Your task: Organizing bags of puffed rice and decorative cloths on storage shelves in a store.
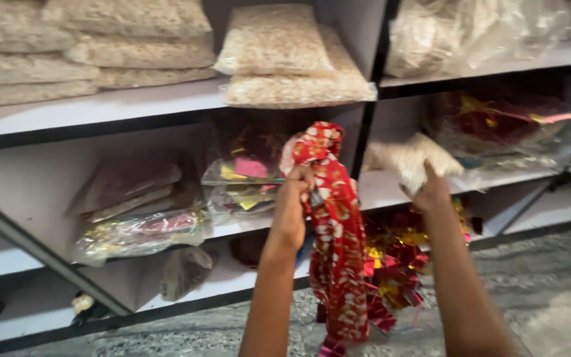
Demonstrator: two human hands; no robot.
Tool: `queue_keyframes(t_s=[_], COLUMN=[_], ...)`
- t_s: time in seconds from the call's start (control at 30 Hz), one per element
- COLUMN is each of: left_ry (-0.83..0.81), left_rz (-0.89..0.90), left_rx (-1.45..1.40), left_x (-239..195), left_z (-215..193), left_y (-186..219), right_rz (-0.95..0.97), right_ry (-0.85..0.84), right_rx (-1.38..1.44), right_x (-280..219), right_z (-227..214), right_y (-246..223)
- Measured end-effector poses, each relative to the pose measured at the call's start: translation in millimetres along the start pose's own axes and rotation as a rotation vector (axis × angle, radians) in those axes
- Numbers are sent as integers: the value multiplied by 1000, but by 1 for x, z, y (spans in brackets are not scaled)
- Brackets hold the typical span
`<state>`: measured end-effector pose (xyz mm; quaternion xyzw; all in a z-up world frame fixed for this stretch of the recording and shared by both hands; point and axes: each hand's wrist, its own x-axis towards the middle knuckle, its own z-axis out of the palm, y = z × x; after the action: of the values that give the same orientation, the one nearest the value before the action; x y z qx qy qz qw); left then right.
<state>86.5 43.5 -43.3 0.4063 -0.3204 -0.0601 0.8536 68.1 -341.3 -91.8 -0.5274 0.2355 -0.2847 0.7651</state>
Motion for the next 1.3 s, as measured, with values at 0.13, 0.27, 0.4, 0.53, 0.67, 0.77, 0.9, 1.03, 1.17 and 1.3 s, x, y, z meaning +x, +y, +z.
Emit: queue_keyframes(t_s=[0.13, 0.27, 0.4, 0.53, 0.67, 0.77, 0.9, 1.03, 1.17, 1.3], left_ry=[21, -113, -81, -22, -4, -26, 5, 61, 105, 93], left_rz=[-243, -32, -61, 55, 44, 36, 38, 49, 147, 146], left_rx=[21, 89, 118, 70, 50, -35, -126, -124, 1, -99], left_x=[-18, -14, -15, -13, -22, -25, -25, -23, -23, -30], left_z=[58, 49, 38, 24, 39, 47, 48, 45, 37, 50], left_y=[91, 71, 58, 39, 81, 98, 115, 133, 137, 159], right_rz=[122, 95, -54, -696, -1329, -1487, -1471, -1497, -1407, -1249], right_ry=[65, -15, 16, 109, 75, -45, -25, 3, 75, 166], right_rx=[-274, -319, -226, -593, -888, -932, -1237, -1220, -1250, -1408], right_x=[-10, -22, -41, -111, -184, -207, -240, -240, -210, -168], right_z=[29, 7, 3, 17, 72, 137, 237, 286, 293, 278], right_y=[-23, -7, -18, -76, -138, -163, -172, -180, -184, -187])
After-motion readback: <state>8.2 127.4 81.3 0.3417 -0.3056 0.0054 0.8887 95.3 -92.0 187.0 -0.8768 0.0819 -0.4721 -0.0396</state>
